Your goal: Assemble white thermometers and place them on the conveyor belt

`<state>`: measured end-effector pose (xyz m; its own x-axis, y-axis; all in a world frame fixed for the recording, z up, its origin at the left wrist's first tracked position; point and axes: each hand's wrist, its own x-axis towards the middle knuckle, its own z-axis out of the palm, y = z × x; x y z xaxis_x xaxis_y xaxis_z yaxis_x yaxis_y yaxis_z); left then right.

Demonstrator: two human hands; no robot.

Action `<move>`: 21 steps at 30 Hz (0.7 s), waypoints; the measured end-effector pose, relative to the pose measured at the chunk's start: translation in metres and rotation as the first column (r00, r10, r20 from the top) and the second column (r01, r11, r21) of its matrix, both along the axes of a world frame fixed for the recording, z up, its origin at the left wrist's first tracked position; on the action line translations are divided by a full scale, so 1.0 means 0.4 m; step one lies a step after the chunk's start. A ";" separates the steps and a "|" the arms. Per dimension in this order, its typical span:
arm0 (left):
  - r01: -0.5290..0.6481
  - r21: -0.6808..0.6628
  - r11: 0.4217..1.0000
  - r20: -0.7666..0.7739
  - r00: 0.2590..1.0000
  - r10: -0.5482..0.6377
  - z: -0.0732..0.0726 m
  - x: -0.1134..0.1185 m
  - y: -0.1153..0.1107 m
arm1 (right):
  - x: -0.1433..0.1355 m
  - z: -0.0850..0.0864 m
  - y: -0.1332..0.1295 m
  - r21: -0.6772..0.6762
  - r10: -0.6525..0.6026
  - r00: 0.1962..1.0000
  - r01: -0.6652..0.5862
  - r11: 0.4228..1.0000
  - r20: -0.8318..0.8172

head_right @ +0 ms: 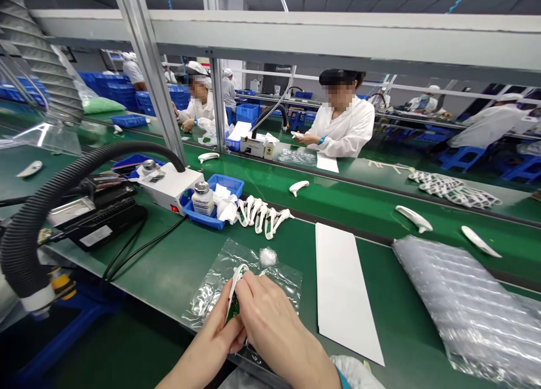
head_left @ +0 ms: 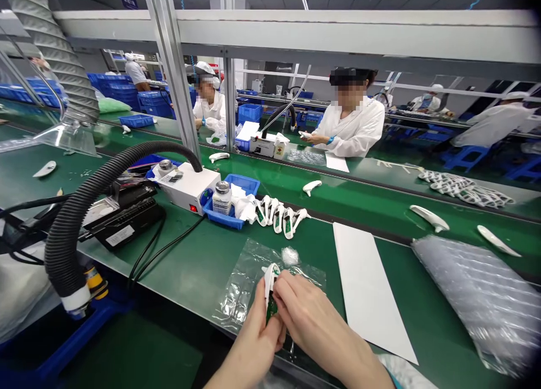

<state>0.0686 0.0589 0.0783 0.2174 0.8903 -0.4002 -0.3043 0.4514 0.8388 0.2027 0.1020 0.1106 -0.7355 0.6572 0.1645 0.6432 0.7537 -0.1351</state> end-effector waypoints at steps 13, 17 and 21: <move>-0.025 -0.019 1.000 0.050 0.998 0.025 -0.008 0.009 0.005 | 0.011 -0.044 0.012 -0.297 -0.112 0.951 0.023 0.955 -0.287; -0.024 -0.036 0.999 0.140 0.990 0.029 0.005 0.010 0.008 | 0.022 -0.043 0.012 -0.390 -0.154 0.928 0.010 0.921 -0.340; -0.024 -0.039 0.999 0.074 0.997 0.027 -0.001 0.009 0.007 | 0.019 -0.038 0.013 -0.287 -0.111 0.957 0.032 0.957 -0.266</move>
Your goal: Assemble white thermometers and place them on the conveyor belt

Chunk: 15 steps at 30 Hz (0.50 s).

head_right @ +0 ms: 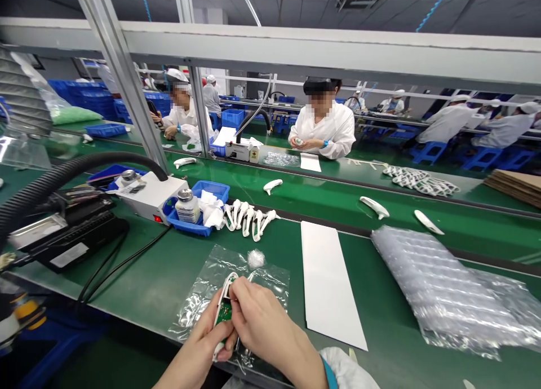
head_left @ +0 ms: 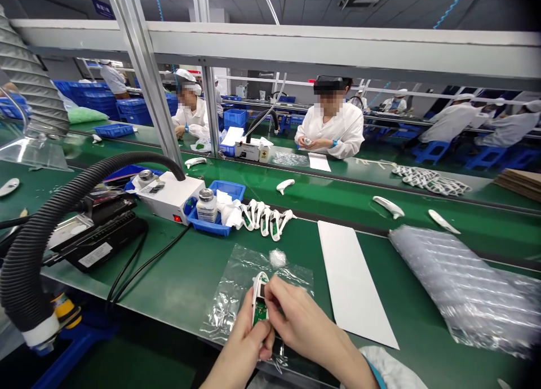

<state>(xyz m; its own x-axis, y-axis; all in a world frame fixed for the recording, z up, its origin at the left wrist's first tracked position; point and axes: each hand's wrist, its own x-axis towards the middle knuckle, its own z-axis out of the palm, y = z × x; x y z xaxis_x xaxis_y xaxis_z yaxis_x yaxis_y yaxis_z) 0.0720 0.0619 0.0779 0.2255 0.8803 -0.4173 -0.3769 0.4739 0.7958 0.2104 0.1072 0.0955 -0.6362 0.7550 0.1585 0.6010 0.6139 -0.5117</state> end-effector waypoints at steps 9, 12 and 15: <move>0.061 -0.005 0.998 -0.109 0.992 -0.061 -0.013 -0.019 0.020 | -0.019 -0.011 0.007 0.216 -0.008 0.980 -0.035 0.976 0.197; 0.065 0.002 0.998 -0.096 0.993 -0.064 -0.018 -0.020 0.021 | -0.019 -0.009 0.009 0.226 -0.010 0.979 -0.038 0.973 0.206; 0.058 -0.011 0.998 -0.059 0.997 -0.058 -0.022 -0.020 0.024 | -0.017 -0.009 0.011 0.192 0.001 0.982 -0.037 0.981 0.188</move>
<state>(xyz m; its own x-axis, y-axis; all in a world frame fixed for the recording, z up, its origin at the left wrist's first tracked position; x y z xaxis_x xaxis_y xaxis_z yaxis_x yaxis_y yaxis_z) 0.0639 0.0716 0.0690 0.2509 0.8625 -0.4395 -0.3010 0.5011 0.8114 0.2037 0.1117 0.0917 -0.6824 0.7089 0.1783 0.6615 0.7027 -0.2620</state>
